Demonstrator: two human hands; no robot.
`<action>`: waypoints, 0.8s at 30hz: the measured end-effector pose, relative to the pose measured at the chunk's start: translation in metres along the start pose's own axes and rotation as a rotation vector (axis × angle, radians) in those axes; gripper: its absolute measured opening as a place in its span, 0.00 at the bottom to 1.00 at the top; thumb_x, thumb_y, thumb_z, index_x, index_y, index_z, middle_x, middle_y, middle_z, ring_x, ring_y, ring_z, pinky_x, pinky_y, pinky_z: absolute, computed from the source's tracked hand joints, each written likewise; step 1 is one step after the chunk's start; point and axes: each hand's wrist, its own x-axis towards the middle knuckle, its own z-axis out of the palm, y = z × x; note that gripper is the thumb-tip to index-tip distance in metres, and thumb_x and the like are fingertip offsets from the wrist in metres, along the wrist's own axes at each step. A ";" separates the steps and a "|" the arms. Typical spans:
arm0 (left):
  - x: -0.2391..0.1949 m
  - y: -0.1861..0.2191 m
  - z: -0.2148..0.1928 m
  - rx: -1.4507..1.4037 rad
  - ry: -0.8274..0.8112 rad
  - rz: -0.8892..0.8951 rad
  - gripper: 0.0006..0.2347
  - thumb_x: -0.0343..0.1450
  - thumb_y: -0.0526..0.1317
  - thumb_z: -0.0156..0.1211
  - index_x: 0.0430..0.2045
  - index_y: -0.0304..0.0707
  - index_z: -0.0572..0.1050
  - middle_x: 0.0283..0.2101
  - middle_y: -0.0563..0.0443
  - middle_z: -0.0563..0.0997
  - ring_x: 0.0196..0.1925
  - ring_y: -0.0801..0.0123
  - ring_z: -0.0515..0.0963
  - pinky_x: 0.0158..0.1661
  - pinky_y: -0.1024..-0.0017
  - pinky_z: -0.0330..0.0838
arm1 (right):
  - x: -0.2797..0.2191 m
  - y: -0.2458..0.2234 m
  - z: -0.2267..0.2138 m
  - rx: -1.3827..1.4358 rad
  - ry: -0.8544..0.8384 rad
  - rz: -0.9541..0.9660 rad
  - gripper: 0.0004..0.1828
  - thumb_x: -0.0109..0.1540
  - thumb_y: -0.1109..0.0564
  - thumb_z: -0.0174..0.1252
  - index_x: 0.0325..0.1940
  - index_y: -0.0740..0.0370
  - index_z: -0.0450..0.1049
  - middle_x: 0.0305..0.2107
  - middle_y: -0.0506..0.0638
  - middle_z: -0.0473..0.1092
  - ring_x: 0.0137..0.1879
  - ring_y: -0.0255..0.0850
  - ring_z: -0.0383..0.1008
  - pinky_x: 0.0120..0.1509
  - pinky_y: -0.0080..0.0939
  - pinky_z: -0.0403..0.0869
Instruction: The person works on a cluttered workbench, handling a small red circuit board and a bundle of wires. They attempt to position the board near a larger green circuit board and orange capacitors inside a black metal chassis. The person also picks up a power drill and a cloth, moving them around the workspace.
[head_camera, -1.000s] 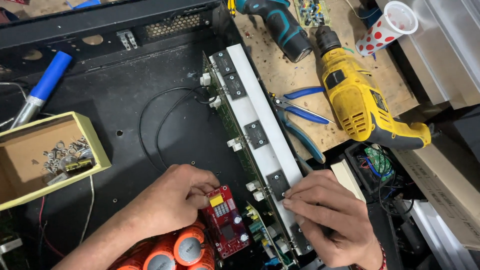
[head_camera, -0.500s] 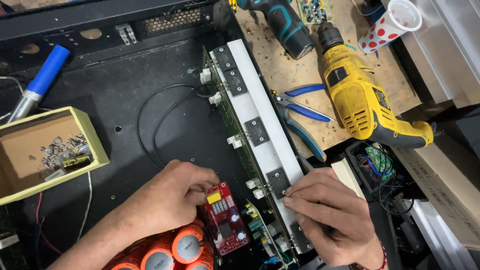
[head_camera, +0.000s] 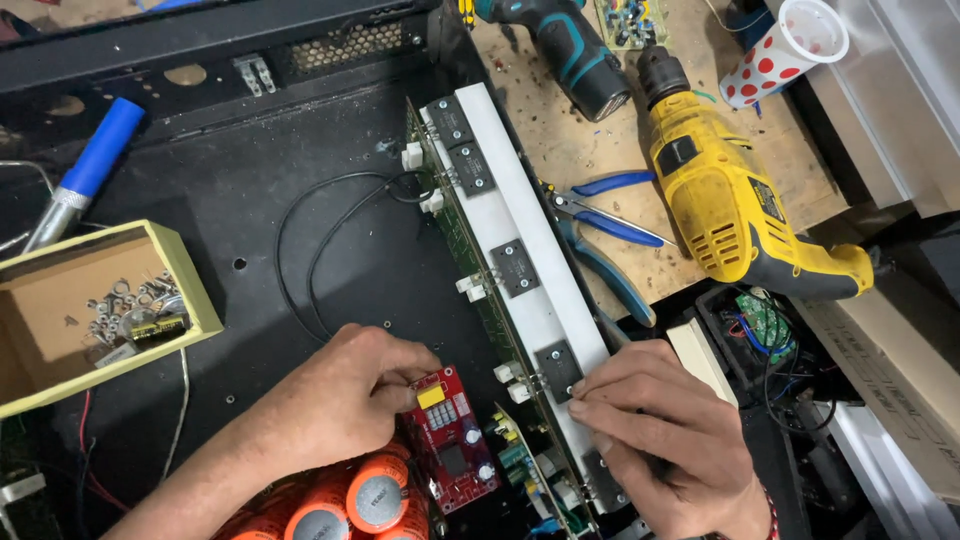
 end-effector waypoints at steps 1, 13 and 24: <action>-0.002 0.003 -0.001 -0.013 -0.008 0.001 0.15 0.72 0.32 0.53 0.45 0.49 0.86 0.42 0.54 0.91 0.49 0.71 0.90 0.47 0.68 0.81 | 0.000 0.000 0.000 -0.001 -0.003 -0.016 0.07 0.60 0.62 0.56 0.38 0.67 0.78 0.31 0.57 0.77 0.38 0.49 0.81 0.45 0.49 0.77; -0.005 0.008 -0.002 -0.077 -0.093 -0.055 0.16 0.73 0.32 0.53 0.49 0.51 0.85 0.48 0.57 0.92 0.53 0.71 0.91 0.50 0.69 0.85 | 0.005 0.005 0.000 0.029 0.014 -0.072 0.05 0.59 0.63 0.59 0.35 0.67 0.78 0.29 0.53 0.77 0.36 0.45 0.81 0.44 0.43 0.77; -0.003 0.011 0.001 0.122 -0.097 -0.117 0.19 0.74 0.35 0.46 0.50 0.63 0.85 0.53 0.55 0.80 0.52 0.64 0.84 0.48 0.68 0.79 | 0.005 -0.001 0.010 0.006 0.103 0.019 0.04 0.58 0.61 0.60 0.33 0.63 0.80 0.26 0.50 0.77 0.34 0.41 0.82 0.45 0.40 0.77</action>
